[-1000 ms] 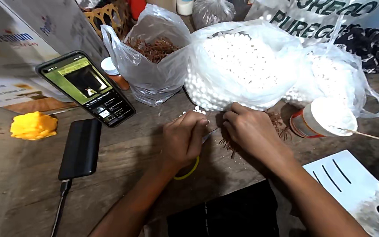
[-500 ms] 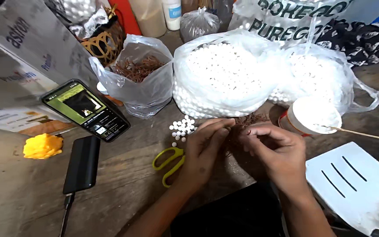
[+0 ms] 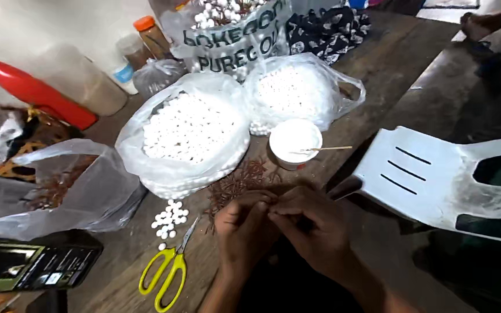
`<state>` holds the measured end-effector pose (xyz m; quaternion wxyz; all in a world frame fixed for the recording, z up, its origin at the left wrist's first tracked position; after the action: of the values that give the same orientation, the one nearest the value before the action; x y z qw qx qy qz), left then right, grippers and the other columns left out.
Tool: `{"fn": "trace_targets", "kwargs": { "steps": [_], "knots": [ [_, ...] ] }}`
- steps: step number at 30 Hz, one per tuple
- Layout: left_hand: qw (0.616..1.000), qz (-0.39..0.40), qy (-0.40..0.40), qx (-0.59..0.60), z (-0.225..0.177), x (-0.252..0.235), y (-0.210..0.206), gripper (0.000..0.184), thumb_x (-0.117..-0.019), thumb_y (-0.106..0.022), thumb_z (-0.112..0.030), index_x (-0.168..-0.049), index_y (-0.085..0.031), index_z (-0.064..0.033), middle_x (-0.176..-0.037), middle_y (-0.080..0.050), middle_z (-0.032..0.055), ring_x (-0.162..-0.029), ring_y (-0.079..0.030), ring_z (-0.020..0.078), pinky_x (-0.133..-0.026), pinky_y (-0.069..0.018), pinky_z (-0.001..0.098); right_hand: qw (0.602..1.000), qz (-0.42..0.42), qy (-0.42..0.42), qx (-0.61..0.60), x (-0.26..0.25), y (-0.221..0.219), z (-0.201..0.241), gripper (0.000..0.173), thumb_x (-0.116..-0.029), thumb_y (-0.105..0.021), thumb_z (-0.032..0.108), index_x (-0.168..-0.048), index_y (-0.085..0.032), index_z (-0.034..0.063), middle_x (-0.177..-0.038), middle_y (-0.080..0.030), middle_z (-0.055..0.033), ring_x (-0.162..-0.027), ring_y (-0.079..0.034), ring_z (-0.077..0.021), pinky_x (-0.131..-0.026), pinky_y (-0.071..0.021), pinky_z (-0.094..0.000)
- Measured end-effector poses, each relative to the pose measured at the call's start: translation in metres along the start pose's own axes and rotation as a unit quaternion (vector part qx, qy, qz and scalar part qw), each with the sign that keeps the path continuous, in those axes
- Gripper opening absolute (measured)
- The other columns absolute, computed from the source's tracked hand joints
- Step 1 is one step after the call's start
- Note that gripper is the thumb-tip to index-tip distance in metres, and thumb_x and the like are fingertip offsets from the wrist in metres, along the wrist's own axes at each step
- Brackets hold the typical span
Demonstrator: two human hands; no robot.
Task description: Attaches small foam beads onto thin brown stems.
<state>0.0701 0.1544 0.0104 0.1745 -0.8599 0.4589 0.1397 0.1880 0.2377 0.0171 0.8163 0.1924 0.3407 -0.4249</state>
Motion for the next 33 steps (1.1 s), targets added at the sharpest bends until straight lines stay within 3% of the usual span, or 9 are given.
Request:
{"fn": "trace_targets", "kwargs": {
  "steps": [5,10,14,17,19,23,27,30,33],
  "knots": [
    [0.996,0.086,0.001,-0.031,0.009,-0.004,-0.015,0.014,-0.0994,-0.063,-0.011,-0.105,-0.076,-0.0148,-0.108,-0.074,-0.0068,-0.1,-0.069,0.0016,-0.088,-0.057,0.0203,0.998,-0.038,0.017,0.053,0.007,0.023,-0.007,0.008,-0.0956,-0.07,0.009,-0.094,-0.065,0.0024,-0.093,-0.068,-0.0056,-0.088,-0.066,-0.003,-0.078,-0.0556,-0.0132],
    [0.989,-0.028,0.117,0.091,0.016,-0.003,-0.038,0.021,-0.1019,-0.051,-0.002,-0.099,-0.071,-0.0049,-0.098,-0.075,0.0049,-0.09,-0.072,0.0105,-0.082,-0.0598,0.0271,0.995,-0.046,0.05,0.071,0.021,0.023,-0.016,0.007,-0.095,-0.069,0.01,-0.094,-0.067,0.0029,-0.092,-0.069,-0.0069,-0.09,-0.067,-0.0064,-0.08,-0.0563,-0.0154],
    [0.993,-0.053,0.103,0.036,0.01,-0.017,-0.028,0.024,-0.1022,-0.045,0.0,-0.099,-0.069,-0.0018,-0.088,-0.076,0.0037,-0.079,-0.073,0.0104,-0.075,-0.0611,0.026,0.994,-0.087,-0.014,0.071,0.021,0.051,-0.031,0.018,-0.103,-0.063,0.023,-0.105,-0.071,0.0069,-0.097,-0.072,0.0005,-0.088,-0.068,0.0004,-0.078,-0.0573,-0.0161],
    [0.988,-0.05,0.143,-0.002,-0.001,-0.03,-0.02,0.026,-0.101,-0.047,0.002,-0.093,-0.071,-0.0009,-0.082,-0.075,0.0029,-0.073,-0.072,0.0092,-0.071,-0.0612,0.0246,0.986,-0.131,-0.086,0.049,0.005,0.077,-0.051,0.031,-0.099,-0.067,0.022,-0.12,-0.067,-0.0006,-0.093,-0.072,0.0075,-0.078,-0.064,0.0053,-0.071,-0.055,-0.0146],
    [0.984,-0.027,0.178,-0.016,-0.004,-0.038,-0.02,0.026,-0.1017,-0.048,0.001,-0.091,-0.072,-0.0001,-0.081,-0.075,0.0031,-0.073,-0.071,0.0091,-0.072,-0.0609,0.0247,0.99,-0.107,-0.079,0.049,-0.009,0.081,-0.061,0.042,-0.0968,-0.069,0.022,-0.127,-0.064,-0.0068,-0.091,-0.069,0.0055,-0.073,-0.057,0.0058,-0.067,-0.05,-0.0131],
    [0.976,-0.013,0.215,-0.042,-0.004,-0.05,-0.025,0.026,-0.1015,-0.049,0.002,-0.089,-0.072,0.0007,-0.075,-0.073,0.0025,-0.068,-0.07,0.0082,-0.068,-0.06,0.023,0.986,-0.059,-0.041,0.15,-0.036,0.079,-0.057,0.013,-0.0951,-0.069,0.012,-0.097,-0.076,0.0011,-0.089,-0.07,-0.0009,-0.068,-0.056,0.0056,-0.06,-0.047,-0.01],
    [0.972,-0.01,0.23,-0.044,-0.003,-0.057,-0.027,0.025,-0.1008,-0.05,0.002,-0.09,-0.072,0.0018,-0.074,-0.073,0.0024,-0.066,-0.069,0.0062,-0.066,-0.0589,0.0207,0.988,-0.099,-0.02,0.12,-0.049,0.098,-0.047,0.013,-0.1,-0.064,0.014,-0.1,-0.074,0.004,-0.094,-0.072,0.0039,-0.077,-0.065,0.0025,-0.07,-0.056,-0.0171],
    [0.976,-0.005,0.215,-0.039,0.001,-0.056,-0.027,0.024,-0.0994,-0.052,0.003,-0.089,-0.073,0.0017,-0.072,-0.072,0.0026,-0.064,-0.068,0.0058,-0.066,-0.058,0.0205,0.989,-0.133,-0.024,0.065,-0.049,0.108,-0.04,0.009,-0.1023,-0.063,0.018,-0.103,-0.071,0.0151,-0.089,-0.071,0.0156,-0.068,-0.062,0.006,-0.062,-0.0539,-0.0145],
    [0.976,-0.006,0.208,-0.058,0.003,-0.057,-0.03,0.021,-0.0983,-0.056,0.004,-0.089,-0.074,0.0015,-0.07,-0.072,0.002,-0.064,-0.068,0.0056,-0.066,-0.0584,0.0204,0.989,-0.141,-0.025,0.019,-0.044,0.11,-0.034,0.01,-0.1031,-0.063,0.024,-0.102,-0.072,0.0222,-0.088,-0.071,0.0178,-0.065,-0.06,0.0065,-0.058,-0.0505,-0.0116]
  ]
}}
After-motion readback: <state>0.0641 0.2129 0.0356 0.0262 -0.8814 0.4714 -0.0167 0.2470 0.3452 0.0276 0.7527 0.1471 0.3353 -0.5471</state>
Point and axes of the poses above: each hand's wrist, its own x-axis away from the middle knuckle, its own y-axis out of the back of the hand, z = x × y, the point moved 4 cm from there along -x, towards the middle knuckle
